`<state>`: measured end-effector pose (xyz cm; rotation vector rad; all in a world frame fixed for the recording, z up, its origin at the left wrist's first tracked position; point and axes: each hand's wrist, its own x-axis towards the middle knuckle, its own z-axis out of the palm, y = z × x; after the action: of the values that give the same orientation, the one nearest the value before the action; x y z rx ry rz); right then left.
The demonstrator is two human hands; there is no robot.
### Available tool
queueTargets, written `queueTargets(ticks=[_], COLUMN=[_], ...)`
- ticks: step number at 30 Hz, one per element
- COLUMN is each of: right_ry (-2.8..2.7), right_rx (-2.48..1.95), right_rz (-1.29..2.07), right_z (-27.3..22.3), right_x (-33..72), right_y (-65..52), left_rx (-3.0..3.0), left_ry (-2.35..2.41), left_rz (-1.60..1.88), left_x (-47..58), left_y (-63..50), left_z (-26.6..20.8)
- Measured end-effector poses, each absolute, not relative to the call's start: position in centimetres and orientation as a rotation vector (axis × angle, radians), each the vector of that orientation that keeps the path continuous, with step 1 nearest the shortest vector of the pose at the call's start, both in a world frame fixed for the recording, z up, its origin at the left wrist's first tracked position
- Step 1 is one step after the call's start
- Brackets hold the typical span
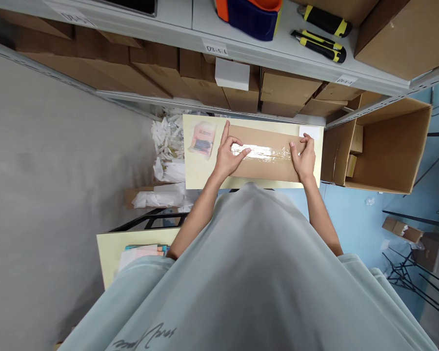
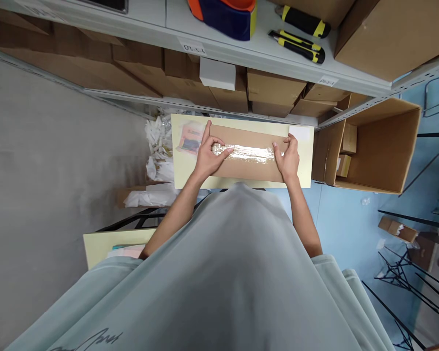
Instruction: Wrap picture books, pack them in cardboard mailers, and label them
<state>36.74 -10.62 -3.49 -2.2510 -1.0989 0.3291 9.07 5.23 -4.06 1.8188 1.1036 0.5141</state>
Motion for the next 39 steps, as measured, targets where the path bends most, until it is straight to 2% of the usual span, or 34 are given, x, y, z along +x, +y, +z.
queueTargets(ticks=[9,23,39], right_ry=[-1.058,-0.991,-0.962], right_rx=[-2.233,-2.221,-2.200], right_rz=[0.336,0.393,0.390], right_z=[-4.1,-4.4,-4.3], right_x=[36.4,36.3,36.2], right_y=[-10.8,-10.9,-11.0], left_rx=[1.876,1.752,1.757], left_ry=[1.182,1.128,1.169], left_rz=[0.465,0.631,0.616], left_x=[8.7,8.7,9.0], left_y=[4.3,4.3,4.3], left_z=[-3.8,-5.0,-4.8])
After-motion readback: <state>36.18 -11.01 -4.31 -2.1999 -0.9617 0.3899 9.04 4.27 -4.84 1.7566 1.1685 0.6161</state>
